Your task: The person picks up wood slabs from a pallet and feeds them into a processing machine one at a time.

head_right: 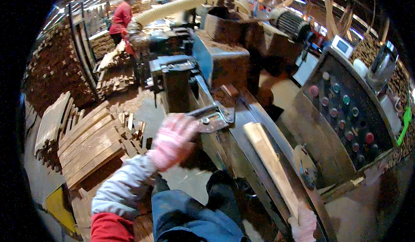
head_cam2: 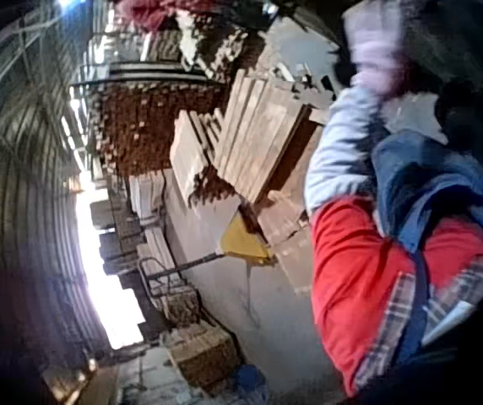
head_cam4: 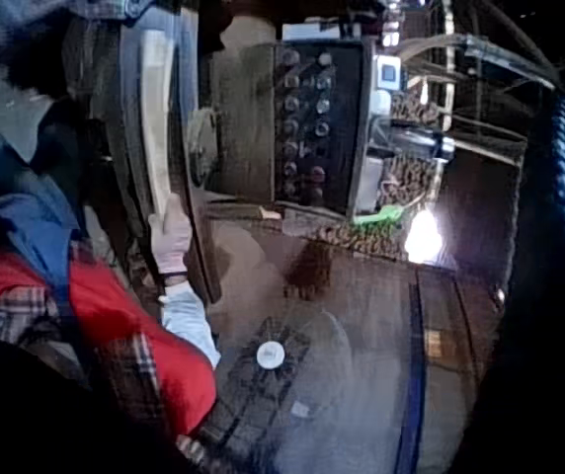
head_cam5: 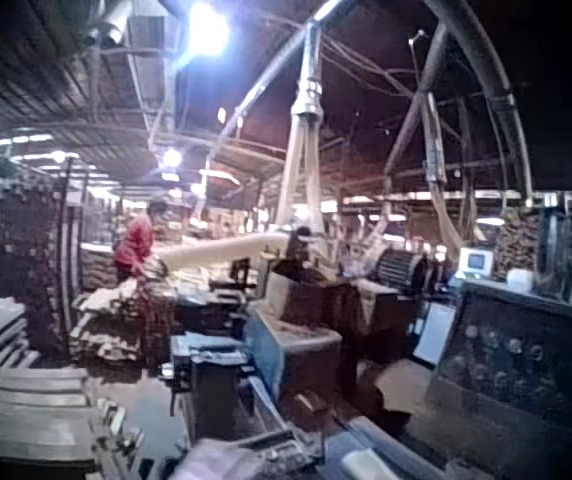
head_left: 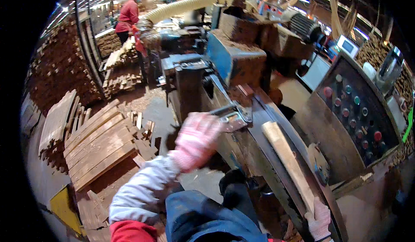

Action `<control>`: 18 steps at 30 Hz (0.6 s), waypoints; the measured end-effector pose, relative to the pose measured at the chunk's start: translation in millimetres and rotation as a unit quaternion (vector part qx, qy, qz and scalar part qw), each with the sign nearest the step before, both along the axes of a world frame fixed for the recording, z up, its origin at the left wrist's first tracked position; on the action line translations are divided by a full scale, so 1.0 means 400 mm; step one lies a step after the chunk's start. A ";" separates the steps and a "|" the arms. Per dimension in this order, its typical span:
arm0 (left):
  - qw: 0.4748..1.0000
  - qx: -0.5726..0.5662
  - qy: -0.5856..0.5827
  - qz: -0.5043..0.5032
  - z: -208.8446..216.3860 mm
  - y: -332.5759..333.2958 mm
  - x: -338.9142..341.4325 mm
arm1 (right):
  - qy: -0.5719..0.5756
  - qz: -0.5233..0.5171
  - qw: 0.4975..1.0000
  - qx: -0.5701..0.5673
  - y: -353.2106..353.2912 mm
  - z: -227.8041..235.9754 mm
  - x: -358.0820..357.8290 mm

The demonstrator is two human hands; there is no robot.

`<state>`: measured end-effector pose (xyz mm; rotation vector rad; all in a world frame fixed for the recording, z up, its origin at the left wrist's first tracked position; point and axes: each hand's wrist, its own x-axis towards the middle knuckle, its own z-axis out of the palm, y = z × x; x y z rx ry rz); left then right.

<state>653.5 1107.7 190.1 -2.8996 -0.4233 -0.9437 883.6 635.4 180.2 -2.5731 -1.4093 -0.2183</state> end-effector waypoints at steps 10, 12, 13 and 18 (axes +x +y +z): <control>0.781 -0.189 0.245 0.542 -0.260 0.110 -0.747 | 0.053 0.070 0.943 0.320 0.439 -0.159 0.244; 0.746 -0.222 0.286 0.559 -0.219 0.091 -0.791 | -0.092 0.090 0.943 0.306 0.632 -0.099 0.226; 0.757 -0.163 0.263 0.576 -0.282 0.096 -0.848 | -0.027 0.136 0.936 0.323 0.706 -0.135 0.299; 0.675 -0.246 0.309 0.623 -0.249 0.153 -0.764 | -0.070 0.143 0.944 0.288 0.801 -0.119 0.267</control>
